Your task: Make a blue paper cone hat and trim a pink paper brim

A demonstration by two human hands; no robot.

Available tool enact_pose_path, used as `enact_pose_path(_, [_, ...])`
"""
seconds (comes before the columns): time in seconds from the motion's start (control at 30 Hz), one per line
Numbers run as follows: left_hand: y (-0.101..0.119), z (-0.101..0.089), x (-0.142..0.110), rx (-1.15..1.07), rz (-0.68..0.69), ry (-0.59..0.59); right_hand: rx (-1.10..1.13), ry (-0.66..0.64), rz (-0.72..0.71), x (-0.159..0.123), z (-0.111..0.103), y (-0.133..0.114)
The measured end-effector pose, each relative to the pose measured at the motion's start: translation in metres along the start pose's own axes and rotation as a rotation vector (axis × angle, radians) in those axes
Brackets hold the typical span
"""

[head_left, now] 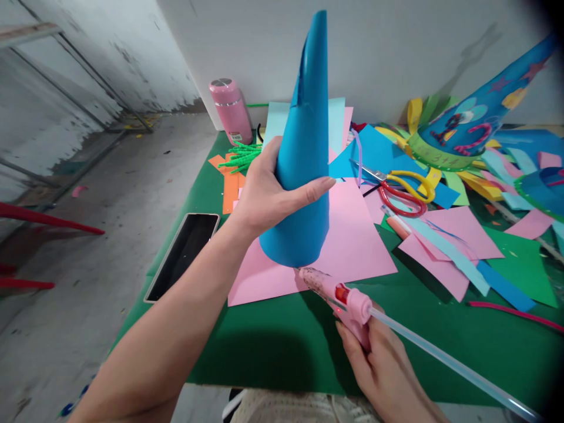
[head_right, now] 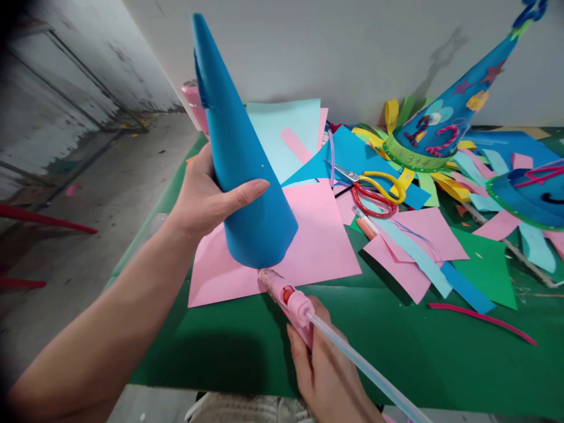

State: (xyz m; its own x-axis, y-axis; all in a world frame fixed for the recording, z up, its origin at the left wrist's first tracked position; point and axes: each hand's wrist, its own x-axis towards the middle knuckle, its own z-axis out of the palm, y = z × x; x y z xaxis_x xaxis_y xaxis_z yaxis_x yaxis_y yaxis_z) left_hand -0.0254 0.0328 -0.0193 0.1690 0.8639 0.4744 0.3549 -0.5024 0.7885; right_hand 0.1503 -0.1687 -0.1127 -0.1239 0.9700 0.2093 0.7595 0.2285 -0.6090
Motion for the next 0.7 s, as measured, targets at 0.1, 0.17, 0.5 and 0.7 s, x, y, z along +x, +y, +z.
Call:
enact_pose_path(0.1, [0.0,0.0,-0.001,-0.009,-0.004,-0.005,-0.018,0.031,-0.027,0.001,-0.001,0.0])
enact_pose_path(0.17, [0.0,0.0,-0.001,-0.008,-0.003,-0.004,-0.035,0.043,-0.032,0.001,-0.002,0.001])
enact_pose_path(0.5, [-0.001,0.0,0.0,-0.014,0.007,-0.005,-0.043,0.053,-0.029,0.003,-0.01,0.001])
enact_pose_path(0.7, [0.002,0.001,0.001,-0.019,-0.003,0.006,-0.034,0.062,-0.027,0.004,-0.013,0.003])
